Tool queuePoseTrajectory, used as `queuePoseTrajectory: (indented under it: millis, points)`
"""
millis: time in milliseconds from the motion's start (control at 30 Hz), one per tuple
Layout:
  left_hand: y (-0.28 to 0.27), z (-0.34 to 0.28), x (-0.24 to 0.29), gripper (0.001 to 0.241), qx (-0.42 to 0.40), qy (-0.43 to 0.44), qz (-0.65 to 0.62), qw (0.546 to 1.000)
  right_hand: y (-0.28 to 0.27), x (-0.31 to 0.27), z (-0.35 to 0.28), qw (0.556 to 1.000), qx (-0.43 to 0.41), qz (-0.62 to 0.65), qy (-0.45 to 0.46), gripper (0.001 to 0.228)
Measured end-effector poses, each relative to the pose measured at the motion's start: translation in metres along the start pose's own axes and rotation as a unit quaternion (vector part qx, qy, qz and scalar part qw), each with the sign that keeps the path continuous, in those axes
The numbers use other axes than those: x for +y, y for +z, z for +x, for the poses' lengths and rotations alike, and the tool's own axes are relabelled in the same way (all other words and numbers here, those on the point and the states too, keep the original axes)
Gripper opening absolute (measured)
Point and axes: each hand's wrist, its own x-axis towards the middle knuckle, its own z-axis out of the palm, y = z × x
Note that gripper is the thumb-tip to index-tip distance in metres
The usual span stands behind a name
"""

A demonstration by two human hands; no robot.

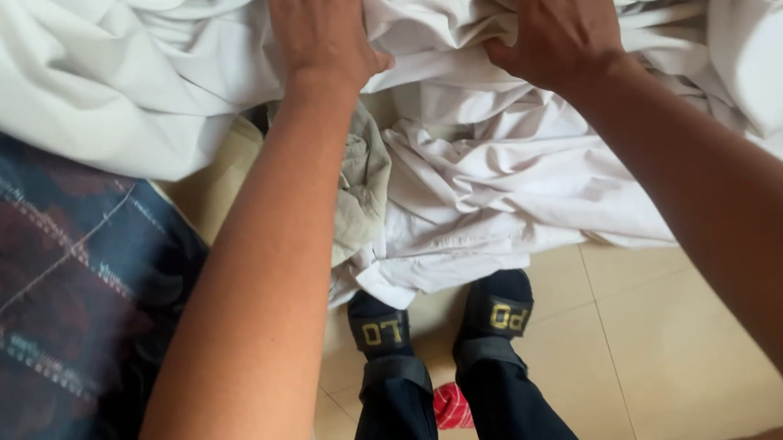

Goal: The person spreads a white sheet over a blue patterned mattress, smoothing it out by hand. They gather excess fabric from the floor and continue to adjust the sheet across the bed surface.

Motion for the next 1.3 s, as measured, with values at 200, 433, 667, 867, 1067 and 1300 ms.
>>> queuePoseTrajectory:
  millis: [200, 433, 667, 867, 1067, 1300]
  points:
    - [0.097, -0.037, -0.134, 0.135, 0.105, 0.022, -0.013, 0.994, 0.043, 0.002, 0.014, 0.997, 0.054, -0.039, -0.031, 0.114]
    - [0.089, -0.016, -0.012, 0.117, 0.117, 0.018, -0.056, 0.991, 0.086, 0.005, 0.011, 0.997, -0.082, 0.003, 0.009, 0.091]
    - [0.099, -0.054, -0.005, 0.1, 0.129, 0.016, -0.111, 0.985, 0.08, 0.009, 0.021, 0.997, -0.063, 0.046, 0.014, 0.075]
    - [0.146, -0.092, 0.01, 0.085, 0.128, 0.002, -0.163, 0.978, 0.099, 0.019, 0.01, 0.997, -0.058, -0.038, -0.029, 0.05]
    - [0.139, -0.126, 0.029, 0.071, 0.144, 0.0, -0.203, 0.968, 0.104, -0.003, -0.063, 0.996, 0.041, -0.001, -0.074, 0.057]
    - [0.181, -0.19, 0.055, 0.056, 0.153, -0.006, -0.244, 0.958, 0.081, -0.02, -0.157, 0.995, 0.006, 0.102, -0.024, 0.062]
